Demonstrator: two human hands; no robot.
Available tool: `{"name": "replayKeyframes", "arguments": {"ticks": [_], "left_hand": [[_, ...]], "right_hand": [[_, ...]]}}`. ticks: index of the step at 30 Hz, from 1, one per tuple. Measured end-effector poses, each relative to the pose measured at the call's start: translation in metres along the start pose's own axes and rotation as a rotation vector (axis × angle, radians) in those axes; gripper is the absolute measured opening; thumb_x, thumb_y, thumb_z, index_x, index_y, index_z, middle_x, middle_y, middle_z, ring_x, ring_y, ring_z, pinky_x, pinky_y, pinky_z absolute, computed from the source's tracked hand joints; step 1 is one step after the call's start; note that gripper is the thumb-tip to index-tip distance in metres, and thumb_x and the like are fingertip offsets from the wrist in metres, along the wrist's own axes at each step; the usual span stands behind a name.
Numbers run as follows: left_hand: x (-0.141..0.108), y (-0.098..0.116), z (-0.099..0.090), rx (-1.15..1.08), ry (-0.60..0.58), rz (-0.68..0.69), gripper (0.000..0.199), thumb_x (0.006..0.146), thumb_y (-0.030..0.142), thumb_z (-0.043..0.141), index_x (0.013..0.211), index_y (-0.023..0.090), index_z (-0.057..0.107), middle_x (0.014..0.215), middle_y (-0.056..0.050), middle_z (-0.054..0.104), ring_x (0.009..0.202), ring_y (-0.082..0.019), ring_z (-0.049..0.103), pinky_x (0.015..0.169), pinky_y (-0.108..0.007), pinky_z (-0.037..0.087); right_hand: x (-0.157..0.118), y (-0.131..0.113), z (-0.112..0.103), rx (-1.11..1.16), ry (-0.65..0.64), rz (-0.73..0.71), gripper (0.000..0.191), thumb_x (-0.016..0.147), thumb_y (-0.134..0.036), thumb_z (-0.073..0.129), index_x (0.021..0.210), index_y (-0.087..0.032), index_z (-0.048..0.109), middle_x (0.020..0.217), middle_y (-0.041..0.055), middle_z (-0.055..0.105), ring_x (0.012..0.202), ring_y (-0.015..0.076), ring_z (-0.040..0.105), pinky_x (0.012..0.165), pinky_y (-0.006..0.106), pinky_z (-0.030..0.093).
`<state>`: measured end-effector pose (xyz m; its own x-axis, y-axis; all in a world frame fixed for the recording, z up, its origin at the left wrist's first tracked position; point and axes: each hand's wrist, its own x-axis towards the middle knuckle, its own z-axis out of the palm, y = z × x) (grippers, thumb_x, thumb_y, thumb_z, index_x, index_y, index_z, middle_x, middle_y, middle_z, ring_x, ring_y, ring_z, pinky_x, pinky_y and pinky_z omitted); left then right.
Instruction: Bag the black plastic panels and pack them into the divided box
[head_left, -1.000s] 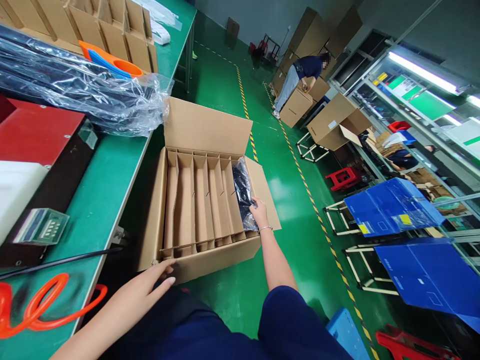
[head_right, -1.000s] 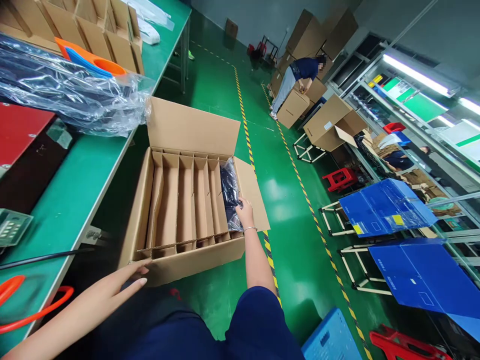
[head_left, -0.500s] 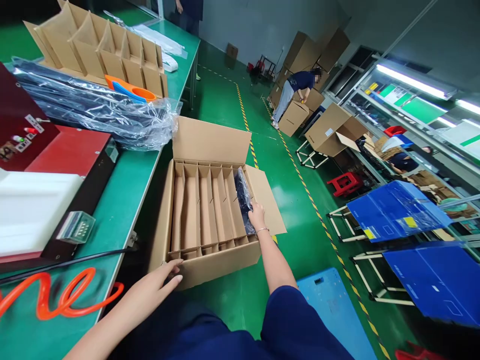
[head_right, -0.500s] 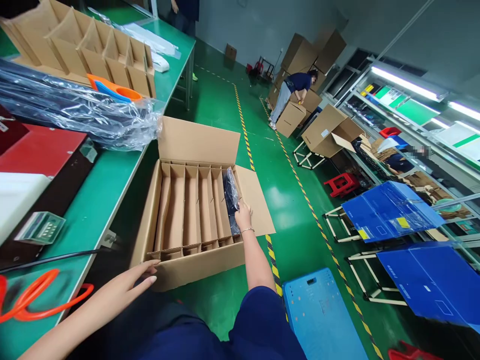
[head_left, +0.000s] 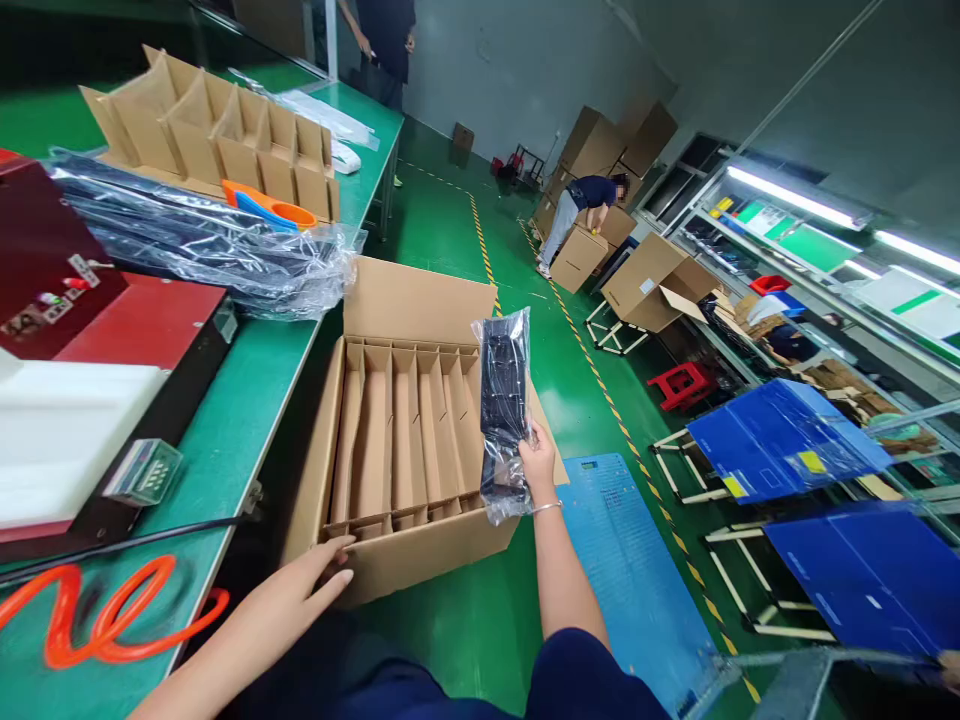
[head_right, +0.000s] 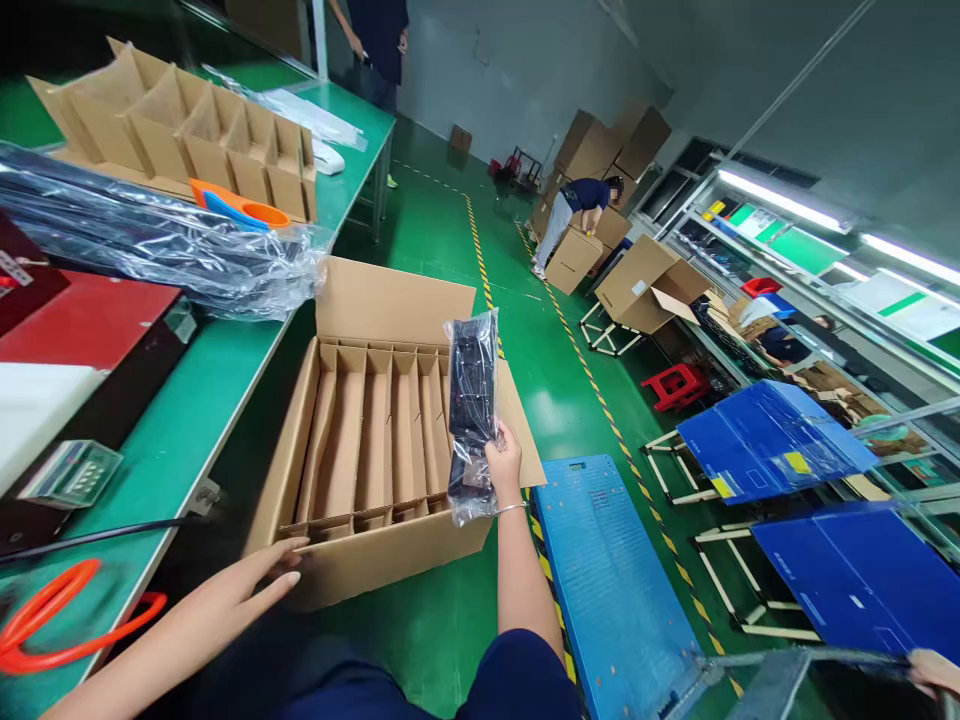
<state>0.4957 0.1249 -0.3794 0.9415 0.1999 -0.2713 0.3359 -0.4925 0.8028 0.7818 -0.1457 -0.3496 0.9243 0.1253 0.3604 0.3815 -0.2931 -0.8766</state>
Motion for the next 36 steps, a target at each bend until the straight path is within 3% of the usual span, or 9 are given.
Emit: {"name": "replayKeyframes", "arguments": {"ticks": [5, 10, 15, 19, 21, 23, 26, 30, 36], "left_hand": [[-0.002, 0.010, -0.005, -0.280, 0.132, 0.036, 0.067, 0.081, 0.052, 0.056, 0.139, 0.019, 0.052, 0.137, -0.015, 0.061, 0.119, -0.032, 0.063, 0.106, -0.049, 0.046], [-0.005, 0.025, -0.018, -0.810, 0.193, 0.098, 0.093, 0.074, 0.060, 0.068, 0.151, 0.022, 0.032, 0.154, -0.021, 0.041, 0.129, -0.033, 0.054, 0.103, -0.047, 0.048], [-0.010, 0.033, -0.026, -1.131, 0.158, -0.016, 0.072, 0.072, 0.054, 0.075, 0.131, 0.022, 0.051, 0.125, -0.014, 0.067, 0.111, -0.031, 0.066, 0.085, -0.040, 0.057], [-0.012, 0.036, -0.027, -1.185, 0.191, -0.049, 0.066, 0.069, 0.051, 0.079, 0.124, 0.024, 0.054, 0.115, -0.008, 0.069, 0.099, -0.024, 0.068, 0.076, -0.033, 0.058], [-0.012, 0.036, -0.027, -1.168, 0.201, -0.045, 0.066, 0.069, 0.051, 0.079, 0.124, 0.025, 0.054, 0.113, -0.007, 0.069, 0.100, -0.023, 0.067, 0.076, -0.031, 0.057], [-0.011, 0.036, -0.027, -1.127, 0.200, -0.042, 0.064, 0.071, 0.050, 0.077, 0.126, 0.026, 0.054, 0.115, -0.007, 0.068, 0.103, -0.023, 0.067, 0.076, -0.030, 0.057], [-0.013, 0.037, -0.028, -1.074, 0.194, -0.043, 0.066, 0.073, 0.047, 0.075, 0.131, 0.027, 0.052, 0.117, -0.008, 0.068, 0.106, -0.025, 0.066, 0.075, -0.030, 0.058], [-0.015, 0.041, -0.030, -1.091, 0.184, -0.047, 0.072, 0.075, 0.043, 0.073, 0.139, 0.029, 0.046, 0.124, -0.009, 0.066, 0.110, -0.026, 0.066, 0.075, -0.031, 0.059], [-0.015, 0.047, -0.033, -1.143, 0.152, -0.050, 0.079, 0.072, 0.031, 0.074, 0.144, 0.029, 0.041, 0.121, -0.008, 0.069, 0.112, -0.026, 0.065, 0.083, -0.033, 0.059]], "right_hand": [[-0.040, -0.048, 0.030, 0.342, -0.269, 0.108, 0.049, 0.071, -0.024, 0.063, 0.119, -0.014, 0.064, 0.121, 0.0116, 0.069, 0.113, 0.0231, 0.064, 0.104, 0.040, 0.048], [-0.101, -0.066, 0.075, 0.462, -0.591, 0.232, 0.045, 0.070, -0.029, 0.070, 0.114, -0.018, 0.065, 0.119, 0.0104, 0.070, 0.113, 0.0240, 0.065, 0.104, 0.042, 0.048], [-0.123, -0.074, 0.087, 0.437, -0.829, 0.270, 0.048, 0.076, -0.040, 0.069, 0.119, -0.018, 0.063, 0.119, 0.0113, 0.069, 0.111, 0.0249, 0.065, 0.102, 0.042, 0.049], [-0.096, -0.101, 0.076, 0.284, -0.664, -0.018, 0.056, 0.085, -0.050, 0.058, 0.132, -0.019, 0.055, 0.136, 0.0138, 0.058, 0.127, 0.0261, 0.055, 0.108, 0.045, 0.044], [-0.084, -0.125, 0.073, 0.076, -0.559, -0.219, 0.052, 0.090, -0.046, 0.052, 0.134, -0.017, 0.055, 0.124, 0.0133, 0.064, 0.116, 0.0236, 0.060, 0.101, 0.041, 0.048], [-0.082, -0.151, 0.078, -0.176, -0.639, -0.360, 0.050, 0.094, -0.038, 0.046, 0.139, -0.016, 0.053, 0.102, 0.0091, 0.071, 0.088, 0.0182, 0.066, 0.085, 0.032, 0.053], [-0.095, -0.184, 0.099, -0.553, -0.905, -0.542, 0.054, 0.096, -0.027, 0.040, 0.149, -0.017, 0.043, 0.082, 0.0047, 0.073, 0.062, 0.0137, 0.063, 0.064, 0.023, 0.048], [-0.117, -0.205, 0.129, -0.863, -1.053, -0.755, 0.062, 0.096, -0.026, 0.039, 0.156, -0.015, 0.028, 0.079, 0.0053, 0.074, 0.062, 0.0158, 0.066, 0.055, 0.023, 0.043], [-0.121, -0.210, 0.136, -0.943, -1.047, -0.743, 0.067, 0.097, -0.027, 0.037, 0.158, -0.010, 0.017, 0.083, 0.0069, 0.074, 0.065, 0.0164, 0.068, 0.054, 0.023, 0.043]]}}
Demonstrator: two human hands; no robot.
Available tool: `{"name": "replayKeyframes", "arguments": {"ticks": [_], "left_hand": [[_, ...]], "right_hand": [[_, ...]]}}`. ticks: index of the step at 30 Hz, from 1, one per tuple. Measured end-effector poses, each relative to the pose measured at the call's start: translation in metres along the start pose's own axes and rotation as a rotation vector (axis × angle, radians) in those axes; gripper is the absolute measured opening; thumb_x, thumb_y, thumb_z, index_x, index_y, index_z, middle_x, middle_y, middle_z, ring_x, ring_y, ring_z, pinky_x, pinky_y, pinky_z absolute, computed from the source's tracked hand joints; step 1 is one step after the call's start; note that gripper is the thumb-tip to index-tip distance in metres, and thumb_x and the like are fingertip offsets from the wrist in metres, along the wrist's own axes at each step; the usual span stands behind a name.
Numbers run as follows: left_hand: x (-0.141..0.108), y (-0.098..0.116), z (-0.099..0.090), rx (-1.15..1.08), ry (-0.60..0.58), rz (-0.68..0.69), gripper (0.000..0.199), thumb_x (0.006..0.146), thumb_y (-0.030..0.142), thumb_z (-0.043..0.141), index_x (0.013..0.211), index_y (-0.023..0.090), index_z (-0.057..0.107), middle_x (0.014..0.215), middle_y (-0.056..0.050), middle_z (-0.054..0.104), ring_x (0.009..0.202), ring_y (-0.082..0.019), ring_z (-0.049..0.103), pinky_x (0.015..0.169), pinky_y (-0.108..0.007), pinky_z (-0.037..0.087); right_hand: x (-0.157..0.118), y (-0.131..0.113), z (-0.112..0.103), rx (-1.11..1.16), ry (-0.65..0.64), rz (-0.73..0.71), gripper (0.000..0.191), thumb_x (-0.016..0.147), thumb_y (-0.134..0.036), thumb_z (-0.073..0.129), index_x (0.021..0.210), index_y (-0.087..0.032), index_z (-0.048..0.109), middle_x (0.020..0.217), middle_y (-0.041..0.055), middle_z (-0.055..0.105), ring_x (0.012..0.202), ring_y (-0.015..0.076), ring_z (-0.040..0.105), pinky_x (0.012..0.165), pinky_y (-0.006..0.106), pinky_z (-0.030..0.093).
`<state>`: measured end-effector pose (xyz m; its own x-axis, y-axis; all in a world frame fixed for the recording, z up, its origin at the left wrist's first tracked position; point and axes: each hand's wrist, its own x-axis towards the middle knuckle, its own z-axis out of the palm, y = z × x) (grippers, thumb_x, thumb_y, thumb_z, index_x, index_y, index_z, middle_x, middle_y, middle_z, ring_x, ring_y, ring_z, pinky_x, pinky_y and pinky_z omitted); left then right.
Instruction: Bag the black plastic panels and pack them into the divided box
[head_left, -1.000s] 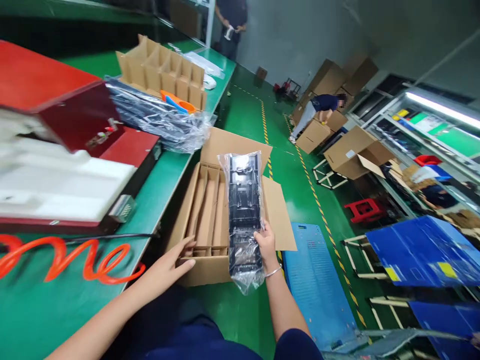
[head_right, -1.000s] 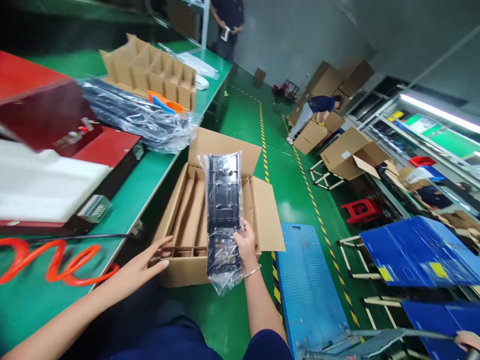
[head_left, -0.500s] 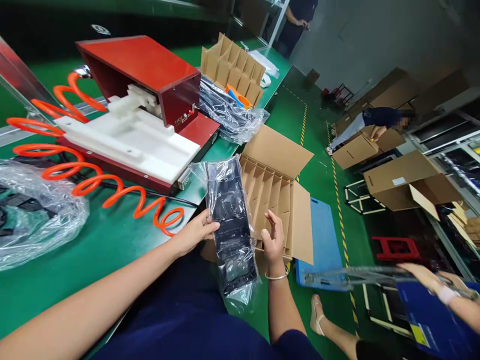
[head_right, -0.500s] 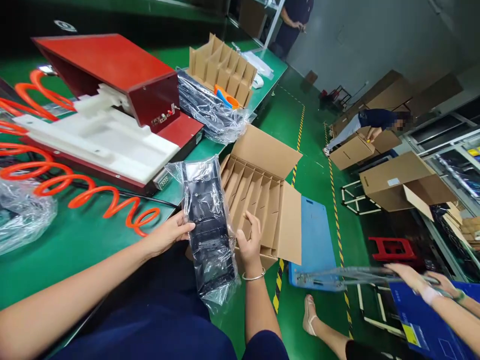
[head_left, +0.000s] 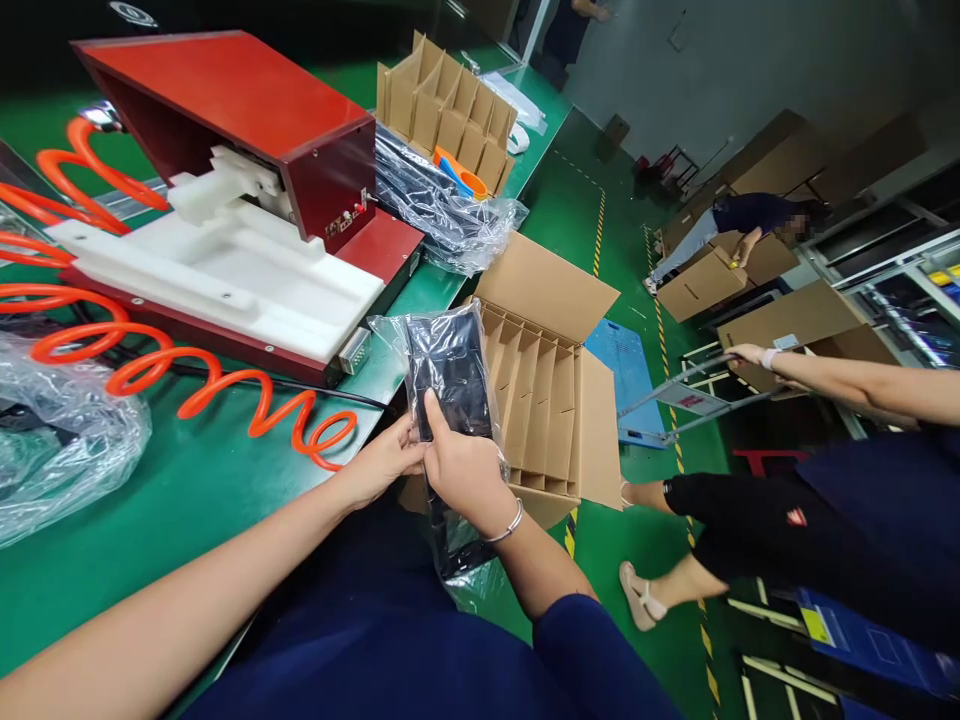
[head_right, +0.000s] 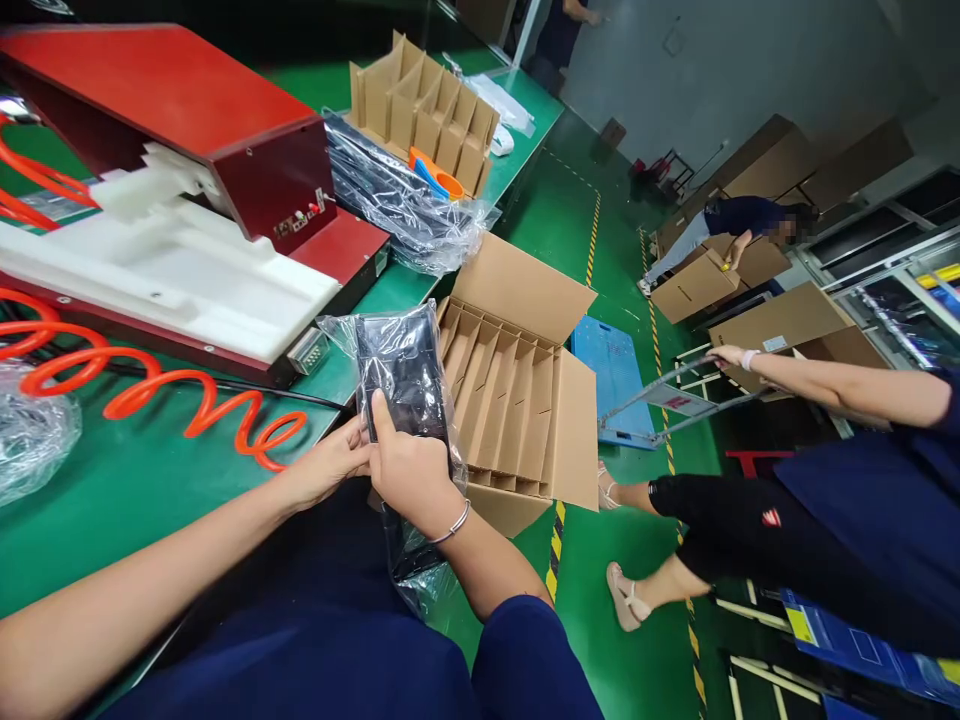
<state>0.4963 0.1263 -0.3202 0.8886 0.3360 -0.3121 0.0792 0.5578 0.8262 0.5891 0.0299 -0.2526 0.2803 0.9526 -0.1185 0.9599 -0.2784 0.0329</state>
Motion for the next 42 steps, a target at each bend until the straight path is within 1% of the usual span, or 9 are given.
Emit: {"name": "replayKeyframes", "arguments": {"ticks": [8, 11, 16, 19, 25, 28, 30, 36, 42], "left_hand": [[-0.001, 0.001, 0.001, 0.023, 0.014, -0.005, 0.083, 0.071, 0.033, 0.073, 0.147, 0.028, 0.039, 0.119, -0.008, 0.069, 0.113, -0.028, 0.065, 0.085, -0.037, 0.059], [-0.001, 0.001, 0.000, 0.052, 0.028, -0.006, 0.079, 0.071, 0.036, 0.074, 0.144, 0.029, 0.043, 0.120, -0.008, 0.069, 0.113, -0.028, 0.064, 0.080, -0.033, 0.060], [-0.001, -0.001, -0.003, 0.100, 0.023, 0.006, 0.072, 0.073, 0.042, 0.074, 0.139, 0.031, 0.049, 0.132, -0.008, 0.064, 0.115, -0.027, 0.063, 0.074, -0.028, 0.059], [0.000, -0.003, -0.004, 0.097, 0.012, 0.003, 0.072, 0.072, 0.042, 0.076, 0.139, 0.031, 0.049, 0.133, -0.007, 0.063, 0.114, -0.026, 0.064, 0.073, -0.027, 0.058], [0.001, -0.001, -0.004, 0.020, 0.035, -0.011, 0.068, 0.071, 0.039, 0.078, 0.134, 0.030, 0.052, 0.129, -0.006, 0.066, 0.109, -0.024, 0.066, 0.073, -0.026, 0.058], [0.001, 0.000, -0.005, -0.039, 0.030, -0.011, 0.068, 0.072, 0.040, 0.079, 0.133, 0.030, 0.052, 0.125, -0.006, 0.068, 0.108, -0.023, 0.067, 0.074, -0.027, 0.059], [0.001, 0.000, -0.005, -0.059, 0.023, -0.011, 0.067, 0.071, 0.040, 0.080, 0.132, 0.029, 0.052, 0.122, -0.006, 0.069, 0.107, -0.023, 0.067, 0.073, -0.027, 0.060], [0.001, -0.001, -0.006, -0.033, 0.013, -0.009, 0.068, 0.072, 0.040, 0.079, 0.133, 0.029, 0.051, 0.124, -0.006, 0.068, 0.104, -0.023, 0.069, 0.073, -0.027, 0.060], [-0.003, -0.001, -0.004, 0.104, 0.008, -0.011, 0.070, 0.073, 0.039, 0.075, 0.137, 0.030, 0.049, 0.122, -0.006, 0.069, 0.111, -0.025, 0.065, 0.071, -0.027, 0.058]], "right_hand": [[0.000, 0.001, 0.000, 0.027, -0.006, 0.034, 0.067, 0.094, -0.023, 0.036, 0.157, -0.008, 0.017, 0.082, 0.0072, 0.074, 0.066, 0.0170, 0.070, 0.054, 0.023, 0.045], [-0.001, 0.004, -0.001, 0.027, 0.007, 0.043, 0.067, 0.094, -0.023, 0.036, 0.157, -0.007, 0.018, 0.084, 0.0084, 0.075, 0.065, 0.0164, 0.069, 0.055, 0.022, 0.046], [-0.003, 0.018, -0.003, 0.027, 0.030, 0.203, 0.067, 0.093, -0.022, 0.039, 0.156, -0.005, 0.021, 0.076, 0.0074, 0.074, 0.060, 0.0167, 0.067, 0.054, 0.022, 0.046], [-0.008, 0.022, -0.003, 0.032, 0.024, 0.246, 0.067, 0.092, -0.021, 0.040, 0.156, -0.007, 0.024, 0.074, 0.0066, 0.074, 0.060, 0.0161, 0.066, 0.053, 0.022, 0.045], [-0.033, 0.014, 0.008, 0.089, 0.009, 0.099, 0.061, 0.092, -0.020, 0.041, 0.152, -0.014, 0.038, 0.078, 0.0044, 0.075, 0.064, 0.0141, 0.067, 0.054, 0.021, 0.041], [-0.041, 0.008, 0.016, 0.099, -0.011, 0.036, 0.062, 0.091, -0.019, 0.041, 0.153, -0.016, 0.036, 0.081, 0.0037, 0.075, 0.065, 0.0142, 0.067, 0.052, 0.021, 0.039], [-0.045, 0.008, 0.020, 0.106, -0.010, 0.046, 0.062, 0.092, -0.019, 0.041, 0.154, -0.015, 0.034, 0.081, 0.0041, 0.075, 0.065, 0.0144, 0.067, 0.052, 0.021, 0.039], [-0.049, 0.023, 0.019, 0.108, 0.068, 0.232, 0.060, 0.094, -0.020, 0.038, 0.153, -0.012, 0.034, 0.076, 0.0042, 0.074, 0.059, 0.0136, 0.064, 0.055, 0.021, 0.042], [-0.029, 0.014, 0.002, 0.094, 0.046, 0.120, 0.061, 0.095, -0.023, 0.040, 0.155, -0.017, 0.030, 0.078, 0.0031, 0.074, 0.065, 0.0131, 0.067, 0.056, 0.019, 0.042]]}}
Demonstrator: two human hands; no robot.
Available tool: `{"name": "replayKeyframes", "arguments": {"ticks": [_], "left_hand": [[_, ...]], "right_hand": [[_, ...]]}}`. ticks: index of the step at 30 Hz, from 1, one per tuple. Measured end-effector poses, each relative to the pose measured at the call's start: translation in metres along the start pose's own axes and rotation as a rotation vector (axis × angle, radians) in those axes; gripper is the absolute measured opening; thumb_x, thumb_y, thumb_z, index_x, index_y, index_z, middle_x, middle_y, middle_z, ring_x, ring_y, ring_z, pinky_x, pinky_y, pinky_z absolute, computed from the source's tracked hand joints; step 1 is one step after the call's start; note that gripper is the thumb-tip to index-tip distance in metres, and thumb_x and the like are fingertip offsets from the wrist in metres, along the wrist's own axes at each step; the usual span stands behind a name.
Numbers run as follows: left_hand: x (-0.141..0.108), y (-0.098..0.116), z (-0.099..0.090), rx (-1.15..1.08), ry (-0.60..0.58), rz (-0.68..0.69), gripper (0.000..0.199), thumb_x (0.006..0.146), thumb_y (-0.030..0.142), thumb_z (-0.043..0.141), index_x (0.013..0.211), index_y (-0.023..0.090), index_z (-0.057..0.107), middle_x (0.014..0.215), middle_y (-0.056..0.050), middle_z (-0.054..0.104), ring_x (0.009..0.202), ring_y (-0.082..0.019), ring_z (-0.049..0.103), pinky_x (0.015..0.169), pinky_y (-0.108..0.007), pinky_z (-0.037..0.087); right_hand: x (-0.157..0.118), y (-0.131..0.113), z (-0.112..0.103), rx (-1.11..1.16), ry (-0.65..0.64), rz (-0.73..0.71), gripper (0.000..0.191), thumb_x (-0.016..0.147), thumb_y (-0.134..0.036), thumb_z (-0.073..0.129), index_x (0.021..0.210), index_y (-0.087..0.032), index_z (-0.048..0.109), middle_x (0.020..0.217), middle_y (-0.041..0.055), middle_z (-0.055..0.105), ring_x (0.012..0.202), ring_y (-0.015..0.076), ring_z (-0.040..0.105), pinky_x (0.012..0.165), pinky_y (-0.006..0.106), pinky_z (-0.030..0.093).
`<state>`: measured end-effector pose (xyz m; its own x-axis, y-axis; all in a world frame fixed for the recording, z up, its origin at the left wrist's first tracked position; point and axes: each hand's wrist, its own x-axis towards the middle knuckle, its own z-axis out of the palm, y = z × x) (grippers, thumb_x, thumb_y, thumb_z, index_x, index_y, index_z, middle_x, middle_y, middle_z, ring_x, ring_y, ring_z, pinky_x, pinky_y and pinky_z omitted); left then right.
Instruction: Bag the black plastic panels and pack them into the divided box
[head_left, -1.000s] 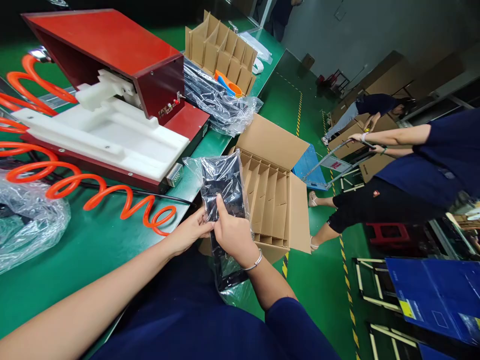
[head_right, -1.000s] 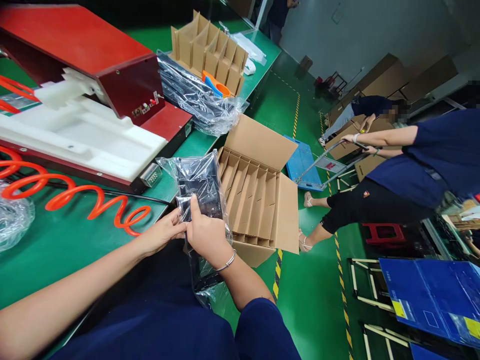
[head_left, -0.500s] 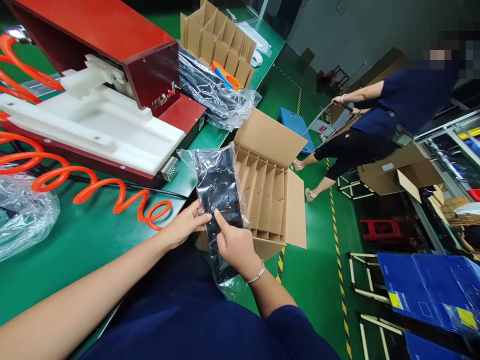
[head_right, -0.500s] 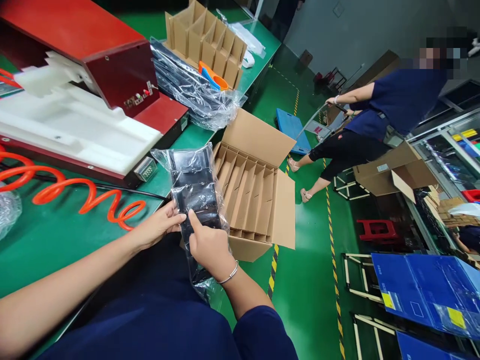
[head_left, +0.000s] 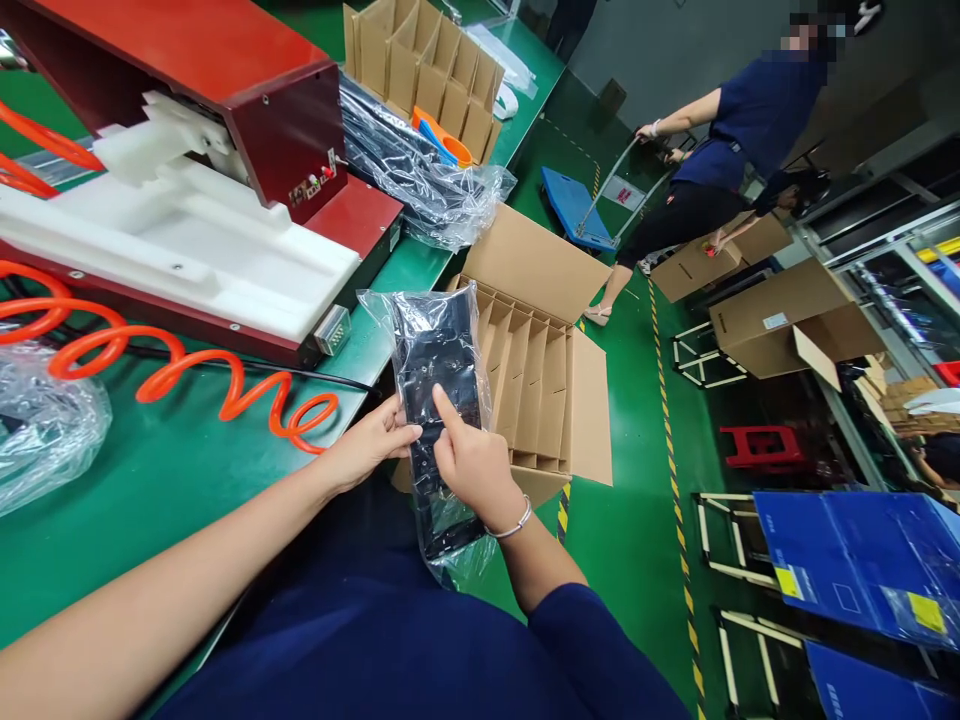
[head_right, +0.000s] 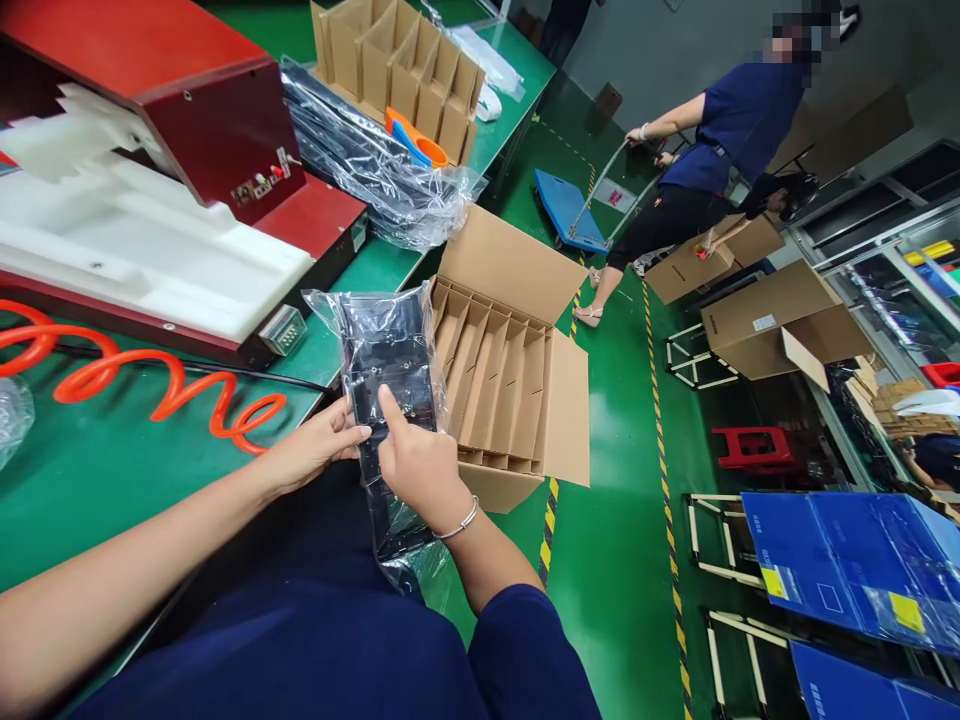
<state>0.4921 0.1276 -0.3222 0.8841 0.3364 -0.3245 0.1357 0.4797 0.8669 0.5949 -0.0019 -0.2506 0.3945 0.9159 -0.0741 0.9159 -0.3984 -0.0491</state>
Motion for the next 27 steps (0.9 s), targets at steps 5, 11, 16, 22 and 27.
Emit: {"name": "replayKeyframes", "arguments": {"ticks": [5, 11, 16, 22, 27], "left_hand": [[-0.001, 0.002, 0.002, 0.018, 0.007, 0.002, 0.076, 0.072, 0.039, 0.073, 0.142, 0.029, 0.044, 0.120, -0.007, 0.070, 0.110, -0.026, 0.065, 0.070, -0.026, 0.056], [0.000, 0.000, 0.000, -0.001, 0.009, -0.010, 0.078, 0.069, 0.037, 0.077, 0.141, 0.030, 0.046, 0.125, -0.008, 0.068, 0.110, -0.026, 0.065, 0.071, -0.027, 0.056], [0.001, -0.003, -0.002, 0.000, -0.014, -0.001, 0.076, 0.072, 0.041, 0.076, 0.142, 0.031, 0.047, 0.123, -0.008, 0.069, 0.107, -0.026, 0.066, 0.073, -0.030, 0.059], [0.001, 0.002, 0.000, -0.006, 0.006, -0.009, 0.073, 0.069, 0.042, 0.079, 0.137, 0.031, 0.052, 0.117, -0.007, 0.071, 0.103, -0.026, 0.068, 0.071, -0.029, 0.059], [0.002, 0.002, -0.002, -0.086, 0.024, -0.013, 0.069, 0.069, 0.042, 0.080, 0.132, 0.030, 0.054, 0.120, -0.006, 0.070, 0.106, -0.024, 0.067, 0.070, -0.026, 0.059]], "right_hand": [[0.017, -0.016, -0.001, -0.025, -0.049, -0.037, 0.064, 0.096, -0.026, 0.039, 0.157, -0.015, 0.023, 0.080, 0.0053, 0.075, 0.067, 0.0152, 0.069, 0.056, 0.020, 0.044], [0.016, -0.013, -0.001, -0.018, -0.058, -0.012, 0.066, 0.095, -0.025, 0.039, 0.158, -0.015, 0.020, 0.081, 0.0051, 0.075, 0.066, 0.0153, 0.068, 0.056, 0.020, 0.045], [0.013, 0.003, -0.001, -0.042, -0.023, 0.109, 0.066, 0.095, -0.022, 0.036, 0.158, -0.013, 0.019, 0.075, 0.0043, 0.073, 0.060, 0.0148, 0.064, 0.057, 0.020, 0.045], [0.002, 0.013, 0.003, -0.021, -0.013, 0.116, 0.063, 0.094, -0.020, 0.037, 0.156, -0.018, 0.029, 0.078, 0.0032, 0.074, 0.062, 0.0151, 0.064, 0.057, 0.021, 0.044], [-0.020, 0.003, 0.012, 0.034, -0.066, -0.035, 0.062, 0.092, -0.019, 0.042, 0.153, -0.019, 0.036, 0.079, 0.0021, 0.074, 0.066, 0.0138, 0.066, 0.056, 0.021, 0.042]]}}
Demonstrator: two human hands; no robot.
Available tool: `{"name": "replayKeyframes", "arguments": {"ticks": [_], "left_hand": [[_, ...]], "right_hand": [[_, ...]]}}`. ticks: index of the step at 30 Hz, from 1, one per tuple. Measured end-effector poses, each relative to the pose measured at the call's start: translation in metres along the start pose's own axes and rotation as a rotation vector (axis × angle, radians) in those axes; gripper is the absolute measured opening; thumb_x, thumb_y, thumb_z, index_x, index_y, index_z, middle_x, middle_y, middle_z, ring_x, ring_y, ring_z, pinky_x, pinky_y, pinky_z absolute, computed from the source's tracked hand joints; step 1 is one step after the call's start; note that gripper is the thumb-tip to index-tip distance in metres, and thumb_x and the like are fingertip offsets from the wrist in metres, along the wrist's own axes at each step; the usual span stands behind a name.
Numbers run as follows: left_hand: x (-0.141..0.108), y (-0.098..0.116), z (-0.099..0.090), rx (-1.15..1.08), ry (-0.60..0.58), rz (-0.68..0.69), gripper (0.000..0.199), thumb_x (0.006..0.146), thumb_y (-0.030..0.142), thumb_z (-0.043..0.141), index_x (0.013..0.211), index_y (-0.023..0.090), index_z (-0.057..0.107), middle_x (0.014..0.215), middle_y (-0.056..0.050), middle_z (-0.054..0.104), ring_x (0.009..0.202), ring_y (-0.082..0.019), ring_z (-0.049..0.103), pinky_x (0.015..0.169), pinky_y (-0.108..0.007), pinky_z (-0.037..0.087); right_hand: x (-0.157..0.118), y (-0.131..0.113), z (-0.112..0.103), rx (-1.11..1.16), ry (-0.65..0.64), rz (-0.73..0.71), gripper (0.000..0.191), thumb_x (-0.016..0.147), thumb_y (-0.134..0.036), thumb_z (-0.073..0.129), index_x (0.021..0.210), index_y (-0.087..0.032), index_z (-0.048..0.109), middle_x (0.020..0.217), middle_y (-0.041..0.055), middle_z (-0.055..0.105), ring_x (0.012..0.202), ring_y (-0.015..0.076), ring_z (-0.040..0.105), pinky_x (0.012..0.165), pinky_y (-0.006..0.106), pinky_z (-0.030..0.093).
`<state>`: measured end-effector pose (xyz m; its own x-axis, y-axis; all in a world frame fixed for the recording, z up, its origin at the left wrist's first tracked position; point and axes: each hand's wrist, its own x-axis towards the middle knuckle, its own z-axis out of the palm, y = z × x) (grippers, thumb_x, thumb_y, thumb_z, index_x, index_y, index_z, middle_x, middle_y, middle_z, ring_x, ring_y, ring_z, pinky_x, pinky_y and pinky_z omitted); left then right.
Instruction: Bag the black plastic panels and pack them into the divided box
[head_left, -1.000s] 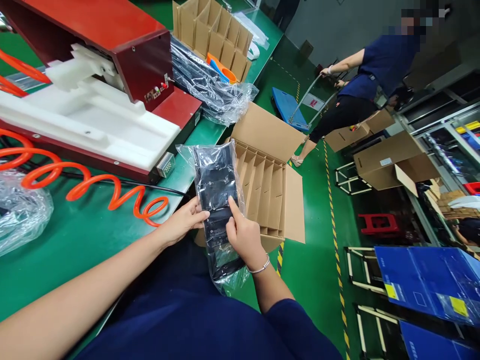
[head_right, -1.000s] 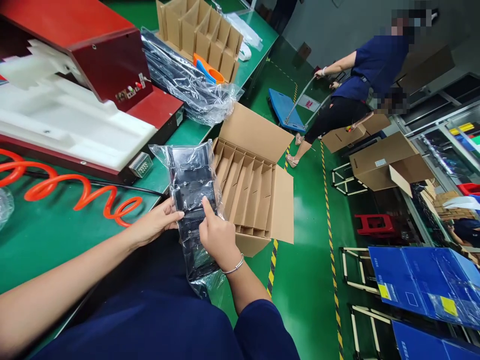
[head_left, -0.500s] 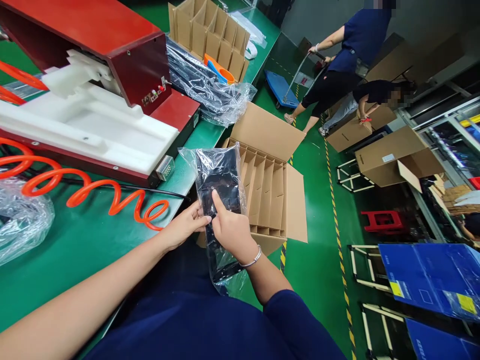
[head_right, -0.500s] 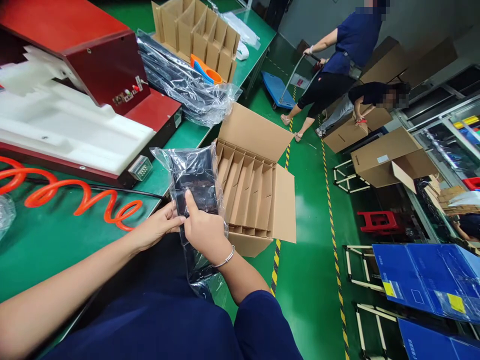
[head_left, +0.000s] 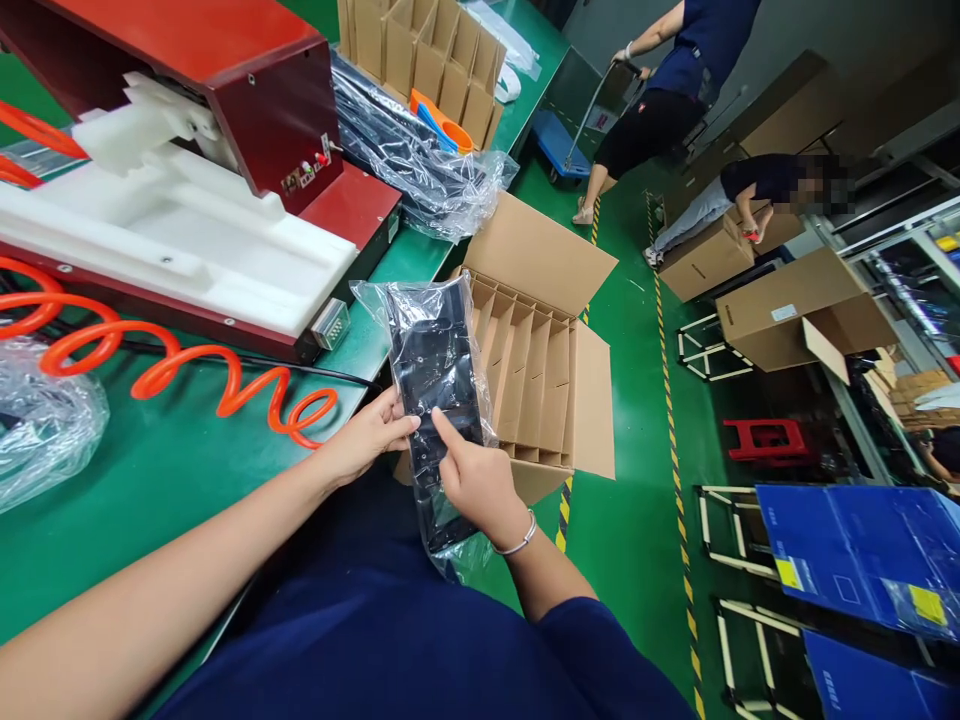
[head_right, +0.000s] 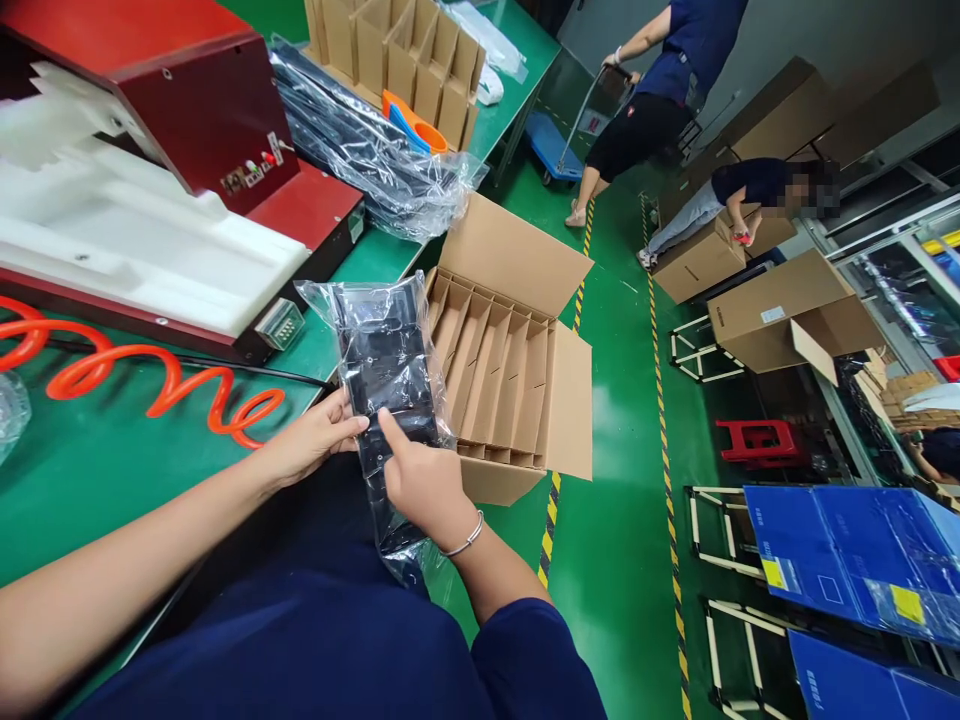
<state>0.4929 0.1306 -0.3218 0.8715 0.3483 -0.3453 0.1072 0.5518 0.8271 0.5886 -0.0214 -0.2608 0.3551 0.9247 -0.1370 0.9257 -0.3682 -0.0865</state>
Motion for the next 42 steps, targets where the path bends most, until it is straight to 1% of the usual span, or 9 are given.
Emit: {"name": "replayKeyframes", "arguments": {"ticks": [3, 13, 18, 23, 29, 34, 36, 40, 42], "left_hand": [[0.001, -0.002, -0.002, -0.012, 0.002, 0.000, 0.065, 0.071, 0.043, 0.080, 0.130, 0.030, 0.055, 0.122, -0.005, 0.069, 0.108, -0.023, 0.067, 0.070, -0.024, 0.059], [0.003, -0.002, -0.002, -0.016, 0.018, 0.008, 0.063, 0.068, 0.039, 0.082, 0.124, 0.026, 0.056, 0.116, -0.004, 0.071, 0.097, -0.021, 0.070, 0.068, -0.026, 0.061], [0.004, 0.001, -0.002, -0.054, 0.072, 0.007, 0.057, 0.065, 0.036, 0.083, 0.115, 0.024, 0.057, 0.106, -0.002, 0.072, 0.088, -0.018, 0.071, 0.063, -0.023, 0.061], [0.004, 0.001, -0.002, -0.085, 0.089, 0.009, 0.056, 0.063, 0.038, 0.084, 0.110, 0.023, 0.056, 0.100, -0.002, 0.072, 0.082, -0.018, 0.072, 0.064, -0.026, 0.062], [0.006, -0.003, -0.006, -0.056, 0.105, 0.021, 0.055, 0.067, 0.038, 0.081, 0.115, 0.025, 0.058, 0.105, -0.002, 0.072, 0.089, -0.019, 0.071, 0.067, -0.028, 0.064], [0.005, -0.001, -0.004, -0.068, 0.105, 0.005, 0.055, 0.065, 0.036, 0.082, 0.114, 0.024, 0.059, 0.105, -0.002, 0.071, 0.088, -0.018, 0.071, 0.069, -0.029, 0.064], [0.003, 0.002, -0.002, -0.078, 0.103, 0.004, 0.055, 0.063, 0.035, 0.083, 0.112, 0.023, 0.059, 0.104, -0.002, 0.072, 0.087, -0.018, 0.071, 0.067, -0.028, 0.064], [0.002, 0.004, 0.000, -0.089, 0.109, 0.002, 0.057, 0.061, 0.035, 0.085, 0.109, 0.022, 0.059, 0.098, -0.002, 0.072, 0.081, -0.018, 0.071, 0.063, -0.027, 0.063], [0.003, 0.002, -0.001, -0.086, 0.108, 0.002, 0.058, 0.061, 0.037, 0.086, 0.110, 0.023, 0.059, 0.098, -0.001, 0.072, 0.079, -0.017, 0.071, 0.062, -0.026, 0.063]], "right_hand": [[-0.005, -0.004, 0.007, 0.011, -0.028, -0.026, 0.063, 0.092, -0.019, 0.042, 0.154, -0.020, 0.033, 0.080, 0.0013, 0.074, 0.066, 0.0140, 0.067, 0.054, 0.021, 0.040], [-0.018, 0.021, 0.008, 0.014, -0.035, 0.155, 0.061, 0.093, -0.018, 0.039, 0.154, -0.019, 0.034, 0.077, 0.0023, 0.074, 0.064, 0.0146, 0.066, 0.059, 0.022, 0.042], [-0.042, 0.009, 0.015, 0.070, -0.193, 0.030, 0.057, 0.093, -0.019, 0.043, 0.150, -0.026, 0.043, 0.093, 0.0026, 0.077, 0.077, 0.0151, 0.070, 0.061, 0.021, 0.043], [-0.045, 0.002, 0.021, 0.047, -0.282, 0.037, 0.056, 0.094, -0.022, 0.043, 0.150, -0.025, 0.043, 0.090, 0.0043, 0.077, 0.075, 0.0176, 0.071, 0.058, 0.023, 0.043], [-0.050, 0.027, 0.019, 0.136, -0.080, 0.194, 0.052, 0.091, -0.019, 0.045, 0.143, -0.016, 0.053, 0.091, 0.0084, 0.077, 0.076, 0.0193, 0.070, 0.065, 0.025, 0.049], [-0.056, 0.054, 0.016, 0.471, 0.308, 0.242, 0.046, 0.094, -0.023, 0.040, 0.135, -0.017, 0.060, 0.106, 0.0094, 0.073, 0.079, 0.0157, 0.067, 0.077, 0.027, 0.053], [-0.051, 0.066, 0.018, 0.628, 0.356, 0.254, 0.048, 0.094, -0.031, 0.046, 0.139, -0.017, 0.055, 0.113, 0.0102, 0.070, 0.088, 0.0168, 0.066, 0.086, 0.031, 0.054], [-0.030, 0.082, 0.043, 1.031, 0.067, 0.157, 0.074, 0.083, -0.044, 0.067, 0.149, -0.021, 0.041, 0.140, 0.0112, 0.055, 0.120, 0.0233, 0.058, 0.106, 0.040, 0.046], [-0.021, 0.082, 0.061, 1.238, -0.082, 0.118, 0.080, 0.079, -0.046, 0.071, 0.148, -0.021, 0.041, 0.145, 0.0105, 0.052, 0.124, 0.0246, 0.056, 0.105, 0.040, 0.047]]}}
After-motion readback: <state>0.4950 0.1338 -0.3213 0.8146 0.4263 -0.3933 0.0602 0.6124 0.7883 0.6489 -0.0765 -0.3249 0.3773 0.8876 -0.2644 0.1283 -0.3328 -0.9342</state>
